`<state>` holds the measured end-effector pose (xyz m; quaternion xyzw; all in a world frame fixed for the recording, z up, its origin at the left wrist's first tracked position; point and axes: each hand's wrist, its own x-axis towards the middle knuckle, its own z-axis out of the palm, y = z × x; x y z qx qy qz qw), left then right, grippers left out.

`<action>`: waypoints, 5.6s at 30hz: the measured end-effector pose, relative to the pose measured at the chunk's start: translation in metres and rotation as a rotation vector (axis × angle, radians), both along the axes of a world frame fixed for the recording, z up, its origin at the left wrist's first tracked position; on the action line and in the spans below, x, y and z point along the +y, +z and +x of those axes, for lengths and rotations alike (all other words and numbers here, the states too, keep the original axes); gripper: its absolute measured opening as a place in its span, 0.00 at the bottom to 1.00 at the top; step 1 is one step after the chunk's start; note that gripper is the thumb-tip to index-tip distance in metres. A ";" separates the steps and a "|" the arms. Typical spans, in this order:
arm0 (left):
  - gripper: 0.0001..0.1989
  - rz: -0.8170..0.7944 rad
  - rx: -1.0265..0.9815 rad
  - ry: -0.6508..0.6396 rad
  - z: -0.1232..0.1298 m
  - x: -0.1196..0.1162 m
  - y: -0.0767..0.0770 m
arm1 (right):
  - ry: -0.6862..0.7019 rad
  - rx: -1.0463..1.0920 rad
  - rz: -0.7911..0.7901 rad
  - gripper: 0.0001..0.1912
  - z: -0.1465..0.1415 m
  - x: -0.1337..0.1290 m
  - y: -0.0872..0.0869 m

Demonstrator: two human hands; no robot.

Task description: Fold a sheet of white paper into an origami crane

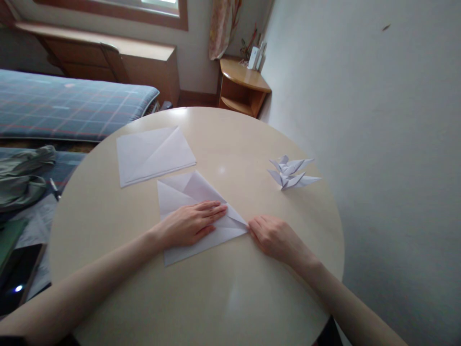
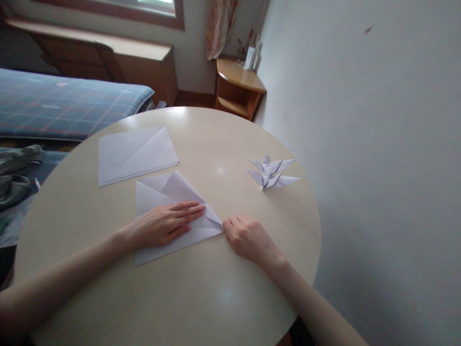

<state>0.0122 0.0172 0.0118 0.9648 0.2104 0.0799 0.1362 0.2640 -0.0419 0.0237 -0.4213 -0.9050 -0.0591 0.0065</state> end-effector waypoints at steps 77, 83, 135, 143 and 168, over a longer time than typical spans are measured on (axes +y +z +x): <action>0.22 0.164 0.002 0.111 -0.006 0.000 -0.012 | -0.064 0.605 -0.334 0.14 0.005 0.044 -0.014; 0.21 0.045 -0.010 0.031 -0.007 0.000 -0.007 | -0.060 0.591 -0.331 0.14 0.005 0.045 -0.013; 0.21 0.027 -0.021 0.037 -0.010 0.001 -0.008 | -0.262 0.436 -0.375 0.06 0.013 0.036 -0.005; 0.21 0.095 0.015 0.048 -0.008 -0.002 -0.004 | -0.260 0.438 -0.345 0.10 0.009 0.035 -0.005; 0.20 0.122 0.001 0.072 -0.009 -0.002 -0.008 | -0.261 0.392 -0.407 0.13 0.013 0.035 0.001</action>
